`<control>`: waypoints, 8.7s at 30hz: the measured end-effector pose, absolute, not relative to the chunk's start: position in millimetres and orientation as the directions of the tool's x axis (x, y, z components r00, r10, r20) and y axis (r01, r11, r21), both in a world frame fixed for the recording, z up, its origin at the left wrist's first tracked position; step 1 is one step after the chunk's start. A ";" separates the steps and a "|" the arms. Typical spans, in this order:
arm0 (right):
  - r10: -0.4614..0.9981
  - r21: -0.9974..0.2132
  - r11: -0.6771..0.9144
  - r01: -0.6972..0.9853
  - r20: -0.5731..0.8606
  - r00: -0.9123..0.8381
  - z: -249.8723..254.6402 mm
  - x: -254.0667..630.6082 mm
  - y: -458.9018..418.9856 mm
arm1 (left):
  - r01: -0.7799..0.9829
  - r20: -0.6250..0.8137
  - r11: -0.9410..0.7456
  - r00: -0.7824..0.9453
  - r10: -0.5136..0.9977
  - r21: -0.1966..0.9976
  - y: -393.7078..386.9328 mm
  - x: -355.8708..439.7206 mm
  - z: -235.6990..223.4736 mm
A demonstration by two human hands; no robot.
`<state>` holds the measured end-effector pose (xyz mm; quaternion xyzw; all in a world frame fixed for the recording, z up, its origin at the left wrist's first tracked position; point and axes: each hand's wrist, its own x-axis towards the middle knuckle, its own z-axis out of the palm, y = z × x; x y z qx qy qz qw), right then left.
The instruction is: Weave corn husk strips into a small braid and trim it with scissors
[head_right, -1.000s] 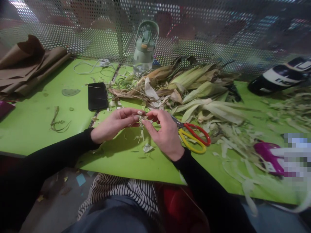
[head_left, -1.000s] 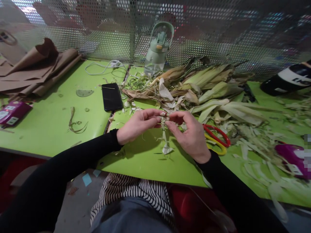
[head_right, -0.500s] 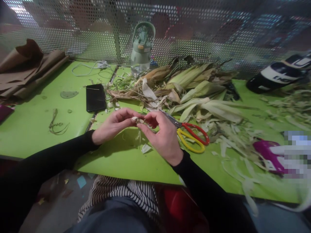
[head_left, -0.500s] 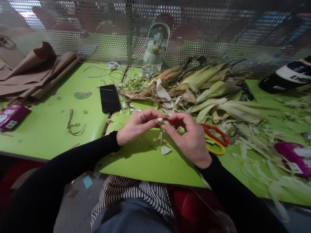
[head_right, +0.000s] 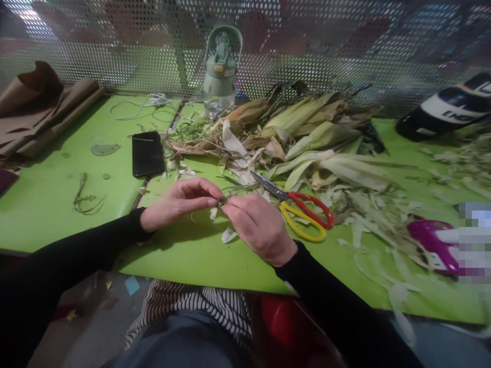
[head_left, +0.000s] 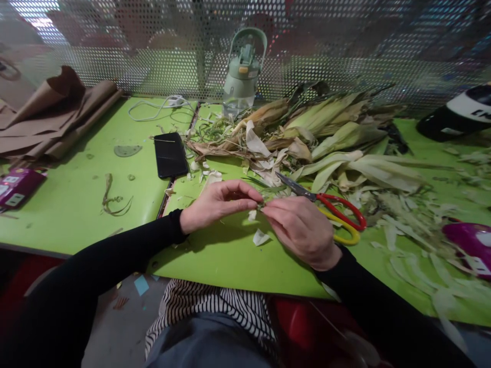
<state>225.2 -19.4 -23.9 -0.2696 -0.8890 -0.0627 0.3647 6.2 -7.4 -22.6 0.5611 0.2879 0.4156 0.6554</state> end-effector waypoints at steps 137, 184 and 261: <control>0.868 -0.770 0.496 0.402 0.438 -0.233 -37.4 207.1 -18.1 | 0.196 0.025 -0.086 0.297 0.955 0.977 -30.7 26.5 -21.8; 0.748 -0.514 0.659 0.549 0.521 -0.411 -26.8 215.2 -26.0 | 0.404 0.214 -0.356 0.355 0.910 0.843 -27.7 17.4 -18.2; 0.785 -0.944 0.252 0.214 0.070 -0.616 -9.9 227.7 -19.7 | -0.009 -0.196 0.257 0.620 0.759 0.966 -21.7 7.1 -1.7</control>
